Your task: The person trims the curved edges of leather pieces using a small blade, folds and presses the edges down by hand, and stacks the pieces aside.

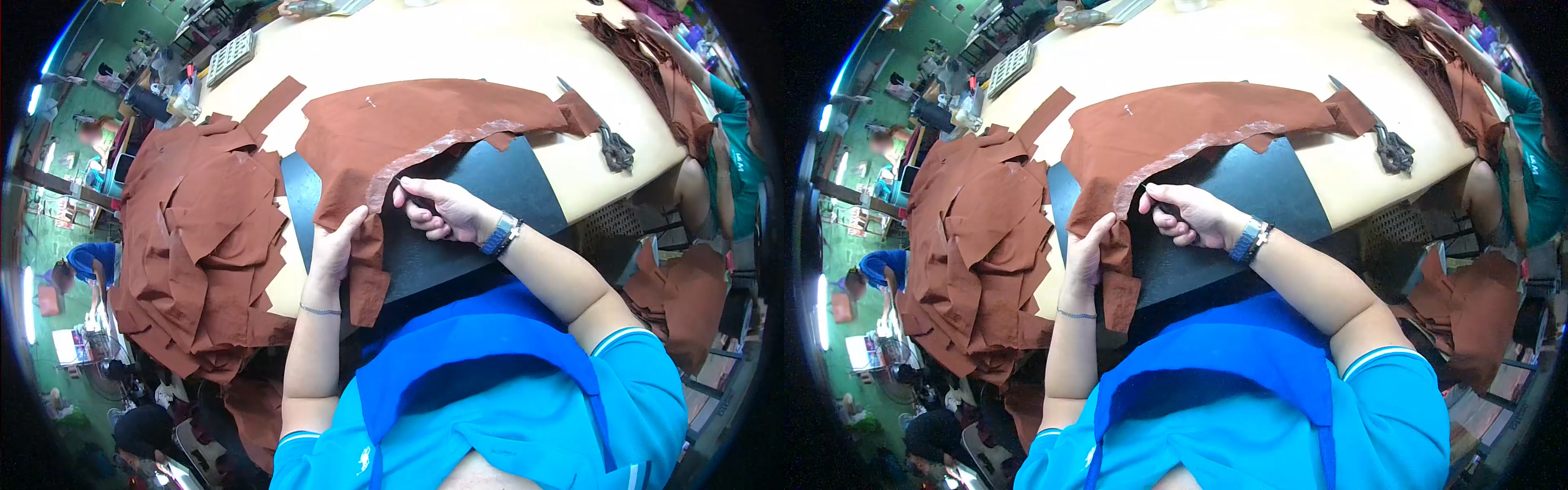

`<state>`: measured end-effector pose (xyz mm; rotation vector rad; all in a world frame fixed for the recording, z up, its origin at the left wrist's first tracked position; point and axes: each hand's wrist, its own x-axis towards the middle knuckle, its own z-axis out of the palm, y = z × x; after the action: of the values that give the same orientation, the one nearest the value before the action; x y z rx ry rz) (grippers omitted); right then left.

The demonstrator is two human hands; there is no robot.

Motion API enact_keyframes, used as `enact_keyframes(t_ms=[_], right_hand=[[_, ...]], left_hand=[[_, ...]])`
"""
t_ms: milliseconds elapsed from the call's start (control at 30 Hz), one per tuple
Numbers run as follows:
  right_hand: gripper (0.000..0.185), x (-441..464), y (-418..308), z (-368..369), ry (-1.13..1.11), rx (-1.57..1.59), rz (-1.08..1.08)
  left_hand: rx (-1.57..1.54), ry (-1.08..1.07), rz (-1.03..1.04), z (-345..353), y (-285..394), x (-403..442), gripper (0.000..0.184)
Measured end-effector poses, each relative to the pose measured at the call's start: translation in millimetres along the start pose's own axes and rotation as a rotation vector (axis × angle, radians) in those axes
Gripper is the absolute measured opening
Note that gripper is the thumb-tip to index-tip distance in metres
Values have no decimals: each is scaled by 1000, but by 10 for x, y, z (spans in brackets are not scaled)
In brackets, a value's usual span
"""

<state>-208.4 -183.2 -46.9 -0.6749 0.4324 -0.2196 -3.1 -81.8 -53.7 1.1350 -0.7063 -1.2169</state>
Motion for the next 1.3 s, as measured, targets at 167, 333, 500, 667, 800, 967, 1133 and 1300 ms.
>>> enact_keyframes(t_ms=[167,333,500,667,800,967,1133,1300], right_hand=[[36,-17,-17,67,6,-17,0],[36,35,-4,32,14,-22,-20],[37,14,6,23,7,-32,-15],[37,14,-16,59,5,-28,26],[37,8,-25,73,6,-45,-9],[38,5,13,31,-16,-72,-44],[38,2,7,73,33,-47,29],[33,62,26,58,41,-33,-17]], left_hand=[[10,-13,-11,-34,-6,6,36],[11,-22,-43,-33,-19,1,35],[14,-1,1,-11,3,-2,35],[7,0,-6,-21,-17,9,31],[7,-35,-16,-14,-16,2,34],[32,1,-10,3,-1,16,35],[8,16,-1,22,8,19,35],[52,-20,32,32,-17,28,36]])
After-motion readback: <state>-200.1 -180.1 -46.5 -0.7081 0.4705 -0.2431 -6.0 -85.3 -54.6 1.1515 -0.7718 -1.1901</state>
